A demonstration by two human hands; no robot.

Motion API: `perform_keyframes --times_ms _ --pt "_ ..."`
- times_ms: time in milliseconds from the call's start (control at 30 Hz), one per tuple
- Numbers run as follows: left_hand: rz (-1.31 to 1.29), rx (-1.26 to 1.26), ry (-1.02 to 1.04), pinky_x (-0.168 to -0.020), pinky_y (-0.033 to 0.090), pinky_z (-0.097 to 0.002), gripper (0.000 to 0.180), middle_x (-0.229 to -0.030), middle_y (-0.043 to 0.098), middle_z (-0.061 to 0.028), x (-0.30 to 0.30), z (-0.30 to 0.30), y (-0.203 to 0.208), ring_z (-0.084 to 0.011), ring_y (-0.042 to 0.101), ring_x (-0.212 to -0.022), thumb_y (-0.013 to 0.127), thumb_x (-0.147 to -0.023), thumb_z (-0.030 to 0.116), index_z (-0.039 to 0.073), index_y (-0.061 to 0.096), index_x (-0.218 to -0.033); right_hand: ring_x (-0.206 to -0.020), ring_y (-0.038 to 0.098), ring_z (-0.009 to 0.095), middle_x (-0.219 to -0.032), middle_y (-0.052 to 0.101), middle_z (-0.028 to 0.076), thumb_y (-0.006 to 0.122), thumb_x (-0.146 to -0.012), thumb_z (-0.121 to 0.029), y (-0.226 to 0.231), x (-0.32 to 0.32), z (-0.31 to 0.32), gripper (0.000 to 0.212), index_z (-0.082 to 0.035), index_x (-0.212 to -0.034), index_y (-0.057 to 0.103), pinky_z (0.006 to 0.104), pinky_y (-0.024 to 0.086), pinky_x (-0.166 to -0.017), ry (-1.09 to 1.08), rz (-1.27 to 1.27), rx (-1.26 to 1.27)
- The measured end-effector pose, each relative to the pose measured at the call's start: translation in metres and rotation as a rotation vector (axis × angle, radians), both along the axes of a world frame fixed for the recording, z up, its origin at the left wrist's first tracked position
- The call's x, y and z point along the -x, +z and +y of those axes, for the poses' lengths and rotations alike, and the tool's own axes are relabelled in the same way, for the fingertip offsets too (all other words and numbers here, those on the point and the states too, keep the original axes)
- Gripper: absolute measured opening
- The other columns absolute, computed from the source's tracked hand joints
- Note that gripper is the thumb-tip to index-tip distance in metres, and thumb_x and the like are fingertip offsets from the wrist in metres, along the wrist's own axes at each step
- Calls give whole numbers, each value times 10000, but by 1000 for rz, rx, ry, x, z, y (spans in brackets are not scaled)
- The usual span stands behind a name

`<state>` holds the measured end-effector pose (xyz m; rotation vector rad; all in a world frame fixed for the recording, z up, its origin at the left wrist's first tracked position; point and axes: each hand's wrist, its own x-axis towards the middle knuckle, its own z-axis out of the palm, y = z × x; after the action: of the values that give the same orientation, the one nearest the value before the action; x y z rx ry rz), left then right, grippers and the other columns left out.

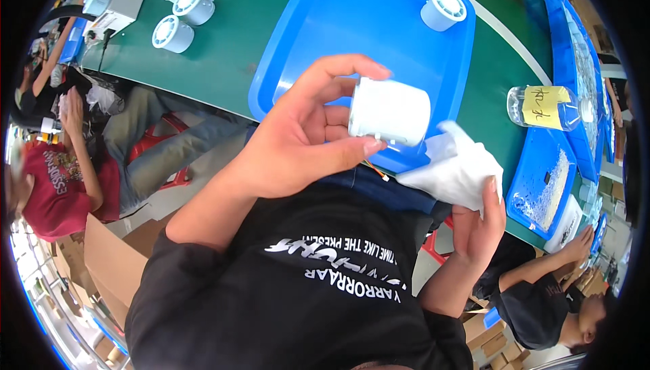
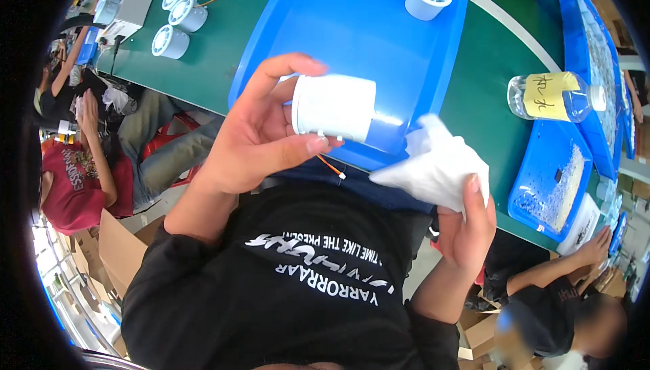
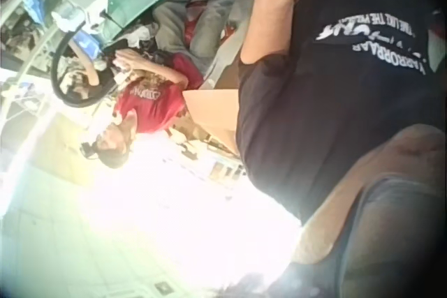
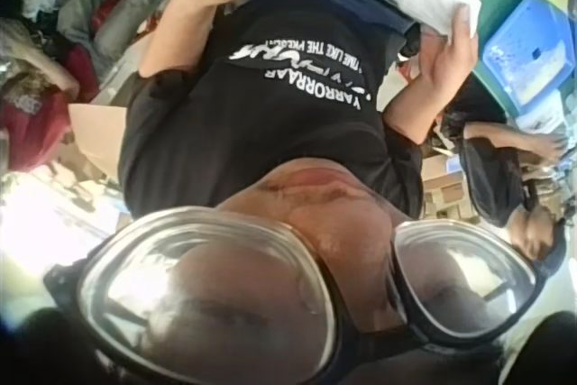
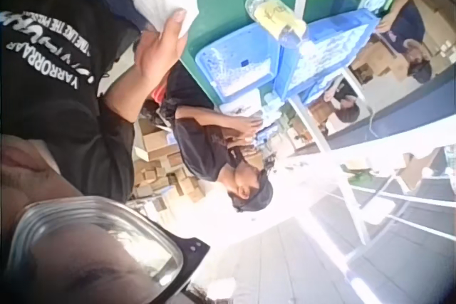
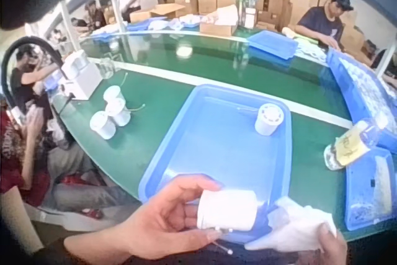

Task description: Wiping down cylindrical white electronic components with a dampened cloth on an assembly line.

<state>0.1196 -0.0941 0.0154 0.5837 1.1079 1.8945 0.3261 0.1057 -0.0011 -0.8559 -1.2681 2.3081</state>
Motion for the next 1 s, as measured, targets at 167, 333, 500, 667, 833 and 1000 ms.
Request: perform_keyframes --times_ms 167,333,500,667,833,1000 --pt "-22 107 -43 -946 499 -314 671 -1224 615 -134 8 4 -12 -182 615 -1111 724 -818 -68 16 399 -1399 -1331 491 340 -1472 447 224 435 -1060 -314 4 46 -22 600 78 -1495 303 455 353 -1128 -243 -2 -432" --pt "134 175 -7 -872 504 -276 604 -1084 665 -76 11 7 -14 -136 649 -1013 823 -767 13 24 490 -1270 -1138 571 464 -1279 562 279 653 -924 -218 2 68 -50 447 59 -1260 551 478 435 -1009 163 -34 -1411" --pt "231 129 19 -893 515 -272 613 -1073 670 -80 13 -3 -6 -126 653 -1005 857 -706 21 11 526 -1222 -1060 617 469 -1179 620 254 599 -940 -308 10 93 -61 422 55 -1154 630 482 498 -915 138 216 -1277" --pt "152 193 28 -897 530 -286 593 -1090 666 -78 17 -16 -9 -134 658 -1022 860 -699 12 2 540 -1198 -1131 624 397 -1238 610 271 434 -1037 -342 26 98 -63 533 127 -1264 547 404 478 -966 390 13 -1250" --pt "131 194 -43 -896 514 -283 588 -1101 662 -78 14 -24 9 -139 654 -1031 855 -698 4 2 541 -1196 -968 674 380 -1070 668 231 493 -1031 -397 34 100 -70 498 73 -1102 646 413 530 -875 363 -52 -1044" --pt "493 116 -62 -963 492 -330 808 -1292 582 -119 16 -15 -5 -208 599 -1167 809 -722 -47 -24 425 -1433 -736 637 208 -825 662 159 380 -1093 -348 27 104 -52 477 50 -1046 639 327 489 -658 310 19 -700"
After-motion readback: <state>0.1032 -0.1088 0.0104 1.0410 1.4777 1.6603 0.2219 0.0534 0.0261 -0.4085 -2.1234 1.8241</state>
